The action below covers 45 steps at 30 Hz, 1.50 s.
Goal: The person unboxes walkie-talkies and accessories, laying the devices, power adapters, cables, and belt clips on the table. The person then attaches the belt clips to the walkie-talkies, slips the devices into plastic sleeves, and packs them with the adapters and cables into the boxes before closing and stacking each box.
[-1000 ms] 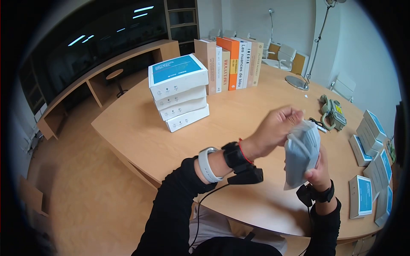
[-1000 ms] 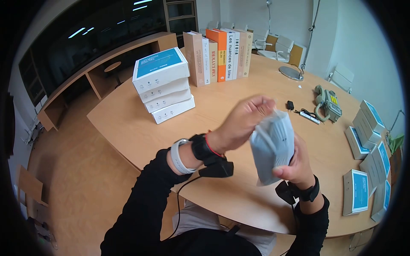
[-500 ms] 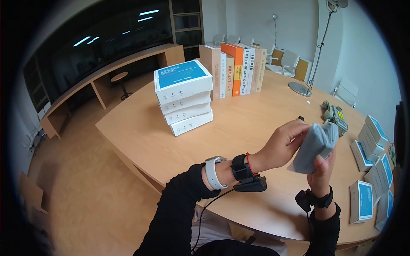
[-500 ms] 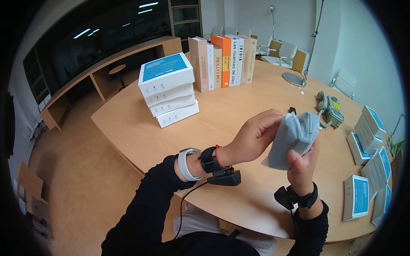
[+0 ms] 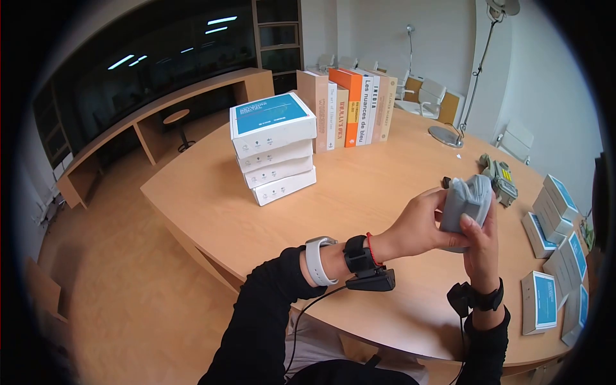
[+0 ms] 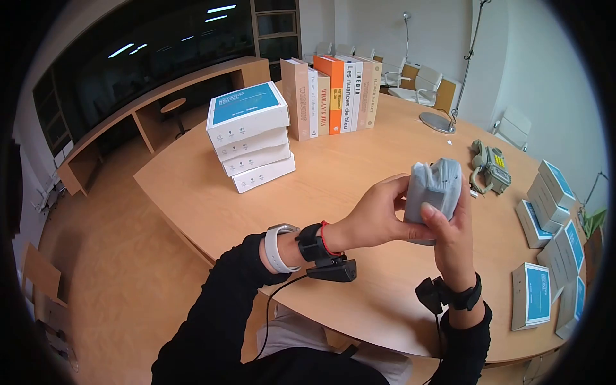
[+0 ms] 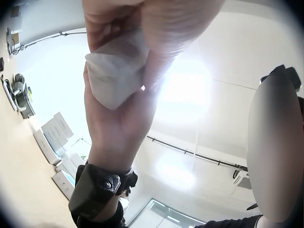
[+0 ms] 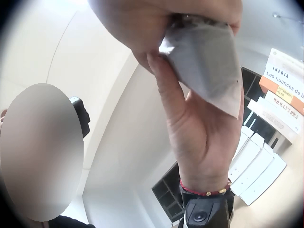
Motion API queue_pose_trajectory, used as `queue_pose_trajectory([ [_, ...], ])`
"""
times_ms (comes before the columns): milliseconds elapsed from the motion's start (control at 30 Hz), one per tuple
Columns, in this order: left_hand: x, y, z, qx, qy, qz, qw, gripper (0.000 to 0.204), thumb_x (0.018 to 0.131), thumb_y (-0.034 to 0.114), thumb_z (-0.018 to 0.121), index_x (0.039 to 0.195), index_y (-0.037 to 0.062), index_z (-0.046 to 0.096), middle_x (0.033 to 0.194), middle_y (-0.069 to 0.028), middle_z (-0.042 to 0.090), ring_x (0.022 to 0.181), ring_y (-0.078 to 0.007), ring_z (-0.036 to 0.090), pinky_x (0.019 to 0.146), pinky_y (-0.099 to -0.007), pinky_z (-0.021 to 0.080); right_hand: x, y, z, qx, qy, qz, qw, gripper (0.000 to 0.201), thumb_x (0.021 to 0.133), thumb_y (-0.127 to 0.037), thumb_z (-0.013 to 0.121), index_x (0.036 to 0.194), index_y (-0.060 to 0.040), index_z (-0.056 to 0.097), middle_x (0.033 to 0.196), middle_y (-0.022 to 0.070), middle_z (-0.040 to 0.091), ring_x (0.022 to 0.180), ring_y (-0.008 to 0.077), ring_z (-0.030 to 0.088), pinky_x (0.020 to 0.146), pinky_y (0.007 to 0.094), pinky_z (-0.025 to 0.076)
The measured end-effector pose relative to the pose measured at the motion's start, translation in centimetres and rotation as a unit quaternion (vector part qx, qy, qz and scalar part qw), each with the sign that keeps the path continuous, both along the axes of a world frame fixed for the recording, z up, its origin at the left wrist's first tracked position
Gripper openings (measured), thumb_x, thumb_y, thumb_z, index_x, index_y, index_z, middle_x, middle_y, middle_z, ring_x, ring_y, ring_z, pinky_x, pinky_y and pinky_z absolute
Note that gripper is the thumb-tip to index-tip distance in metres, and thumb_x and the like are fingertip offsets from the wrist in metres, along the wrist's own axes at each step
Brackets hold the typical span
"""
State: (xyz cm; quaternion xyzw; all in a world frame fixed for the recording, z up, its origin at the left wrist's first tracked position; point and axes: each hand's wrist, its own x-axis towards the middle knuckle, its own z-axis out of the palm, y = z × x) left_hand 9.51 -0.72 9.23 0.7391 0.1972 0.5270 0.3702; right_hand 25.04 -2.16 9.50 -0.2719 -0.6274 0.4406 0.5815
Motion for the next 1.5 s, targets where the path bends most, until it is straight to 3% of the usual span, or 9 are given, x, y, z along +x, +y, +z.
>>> queue_pose_trajectory([
  [233, -0.3, 1.1, -0.2, -0.060, 0.011, -0.032, 0.998, 0.055, 0.070, 0.018, 0.080, 0.113, -0.0014, 0.053, 0.105, -0.0087, 0.061, 0.093, -0.0161, 0.061, 0.081, -0.0305, 0.053, 5.2, 1.4, 2.4, 0.121, -0.120, 0.108, 0.979, 0.065, 0.086, -0.033, 0.056, 0.139, -0.0045, 0.032, 0.136, 0.0112, 0.040, 0.126, 0.0220, 0.038, 0.102, 0.0367, 0.032],
  [300, -0.9, 1.7, -0.1, -0.047, 0.019, -0.015, 0.999, 0.053, 0.070, 0.018, 0.080, 0.112, -0.0017, 0.055, 0.104, -0.0088, 0.062, 0.093, -0.0157, 0.061, 0.080, -0.0302, 0.053, 9.5, 0.4, 3.7, 0.135, -0.221, -0.092, 0.962, 0.064, 0.085, -0.030, 0.059, 0.139, -0.0044, 0.033, 0.136, 0.0114, 0.043, 0.126, 0.0233, 0.039, 0.101, 0.0364, 0.033],
  [400, -1.6, 2.2, 0.2, -0.067, -0.021, -0.006, 0.998, 0.048, 0.071, 0.019, 0.080, 0.108, -0.0019, 0.058, 0.098, -0.0077, 0.064, 0.088, -0.0136, 0.062, 0.076, -0.0280, 0.053, 20.7, 0.3, 2.1, 0.194, -0.515, -0.469, 0.690, 0.049, 0.084, -0.016, 0.064, 0.127, -0.0034, 0.045, 0.124, 0.0196, 0.051, 0.115, 0.0306, 0.050, 0.094, 0.0377, 0.040],
  [533, -2.1, 2.8, 0.4, -0.041, 0.004, 0.044, 0.998, 0.047, 0.070, 0.020, 0.080, 0.106, -0.0024, 0.059, 0.097, -0.0066, 0.064, 0.086, -0.0117, 0.061, 0.076, -0.0276, 0.053, 39.2, -4.0, -6.5, -0.002, -0.651, -0.581, 0.487, 0.066, 0.074, -0.022, 0.073, 0.127, 0.0003, 0.042, 0.117, 0.0253, 0.053, 0.107, 0.0393, 0.051, 0.088, 0.0426, 0.043],
  [633, -1.5, 3.5, -0.3, -0.065, -0.069, -0.025, 0.995, 0.048, 0.072, 0.019, 0.078, 0.110, -0.0016, 0.056, 0.102, -0.0092, 0.064, 0.089, -0.0158, 0.063, 0.080, -0.0306, 0.053, 44.0, -9.2, -14.5, -0.034, -0.651, -0.432, 0.624, 0.085, 0.060, -0.024, 0.082, 0.129, 0.0009, 0.040, 0.118, 0.0278, 0.050, 0.109, 0.0431, 0.049, 0.091, 0.0468, 0.041],
  [1100, 0.1, 1.9, -1.9, -0.121, 0.004, 0.035, 0.992, 0.039, 0.076, 0.006, 0.071, 0.110, -0.0024, 0.053, 0.101, -0.0055, 0.060, 0.092, -0.0133, 0.057, 0.085, -0.0273, 0.044, 33.7, -13.8, -10.8, -0.006, -0.662, -0.516, 0.545, 0.067, 0.065, -0.014, 0.074, 0.126, -0.0109, 0.046, 0.118, 0.0190, 0.050, 0.108, 0.0357, 0.048, 0.091, 0.0408, 0.043],
  [1233, -0.6, 1.8, -1.9, -0.118, 0.018, 0.028, 0.992, 0.049, 0.077, 0.011, 0.071, 0.118, -0.0032, 0.048, 0.110, -0.0068, 0.056, 0.102, -0.0157, 0.053, 0.093, -0.0297, 0.039, 36.4, -15.0, -7.9, -0.066, -0.598, -0.399, 0.692, 0.068, 0.064, -0.005, 0.071, 0.127, -0.0118, 0.046, 0.109, 0.0141, 0.055, 0.101, 0.0329, 0.052, 0.088, 0.0384, 0.044],
  [1367, -1.4, 2.1, -2.3, -0.119, 0.046, 0.028, 0.991, 0.055, 0.079, 0.015, 0.070, 0.124, -0.0038, 0.044, 0.117, -0.0078, 0.052, 0.110, -0.0174, 0.049, 0.098, -0.0310, 0.036, 38.6, -15.8, -7.8, 0.014, -0.757, -0.402, 0.515, 0.070, 0.062, 0.000, 0.067, 0.128, -0.0113, 0.045, 0.111, 0.0154, 0.054, 0.102, 0.0319, 0.053, 0.088, 0.0382, 0.044],
  [1500, -0.9, 2.1, -2.5, -0.133, 0.036, 0.018, 0.990, 0.056, 0.079, 0.016, 0.070, 0.124, -0.0041, 0.044, 0.116, -0.0077, 0.053, 0.109, -0.0171, 0.050, 0.097, -0.0309, 0.037, 39.1, -13.5, -8.7, 0.143, -0.785, -0.355, 0.487, 0.064, 0.068, -0.003, 0.066, 0.128, -0.0085, 0.044, 0.113, 0.0168, 0.052, 0.102, 0.0315, 0.053, 0.088, 0.0387, 0.044],
])
